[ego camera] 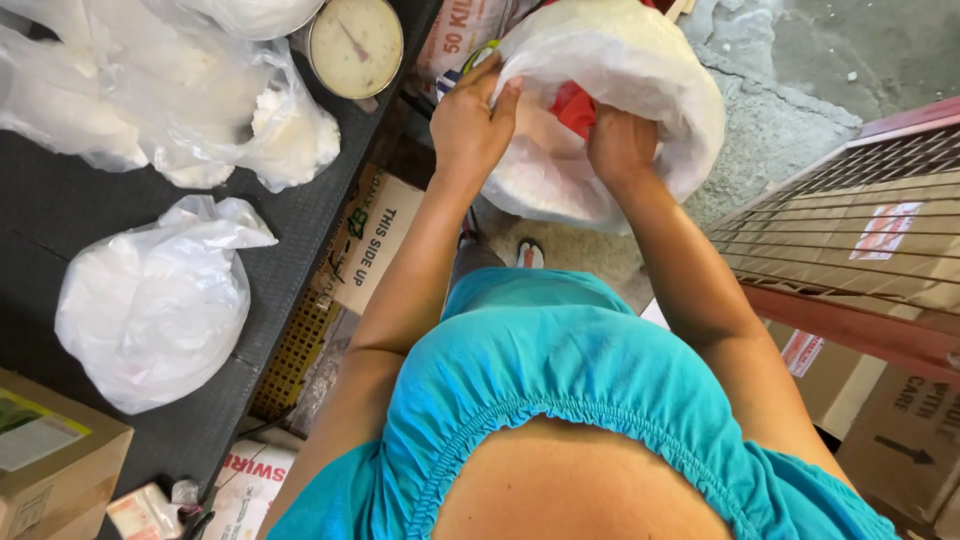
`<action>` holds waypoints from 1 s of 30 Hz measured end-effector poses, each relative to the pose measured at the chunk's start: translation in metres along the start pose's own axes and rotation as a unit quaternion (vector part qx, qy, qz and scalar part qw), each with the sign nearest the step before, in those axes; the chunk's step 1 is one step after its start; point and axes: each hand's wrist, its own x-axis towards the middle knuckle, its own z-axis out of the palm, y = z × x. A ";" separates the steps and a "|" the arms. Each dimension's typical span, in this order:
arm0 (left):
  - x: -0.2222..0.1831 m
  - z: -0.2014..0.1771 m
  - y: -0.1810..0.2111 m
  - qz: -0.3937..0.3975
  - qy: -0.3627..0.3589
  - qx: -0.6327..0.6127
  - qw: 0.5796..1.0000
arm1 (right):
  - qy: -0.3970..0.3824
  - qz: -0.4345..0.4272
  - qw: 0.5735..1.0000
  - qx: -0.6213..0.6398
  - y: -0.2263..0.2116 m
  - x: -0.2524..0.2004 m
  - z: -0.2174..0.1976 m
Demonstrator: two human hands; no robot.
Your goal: Scooping lard from a large bulk bag into smaller plastic bags and containers using a red scoop.
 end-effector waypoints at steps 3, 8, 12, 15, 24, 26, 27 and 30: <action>0.004 0.002 -0.005 0.019 0.010 -0.008 1.000 | 0.002 -0.052 0.998 -0.032 -0.007 0.004 0.011; -0.001 -0.004 0.006 0.015 -0.003 -0.028 0.999 | -0.011 -0.089 0.994 -0.056 -0.007 0.013 0.027; 0.002 0.004 0.009 0.036 0.004 -0.060 0.998 | -0.046 -0.011 0.999 -0.024 0.002 0.031 0.048; -0.010 0.029 0.017 0.090 0.008 -0.067 0.994 | -0.011 -0.036 0.999 0.019 0.030 0.050 0.076; 0.008 0.016 0.032 0.102 0.008 -0.022 0.995 | 0.042 0.125 0.954 0.268 -0.010 0.016 0.030; 0.016 0.013 0.013 0.083 0.036 -0.019 0.996 | 0.039 0.096 0.948 0.301 -0.023 0.001 0.014; 0.019 0.012 0.005 0.064 0.054 -0.019 0.996 | 0.037 0.078 0.939 0.332 -0.029 -0.009 0.006; 0.028 0.016 -0.015 0.051 0.085 0.008 0.995 | 0.035 0.065 0.921 0.381 -0.046 -0.036 -0.022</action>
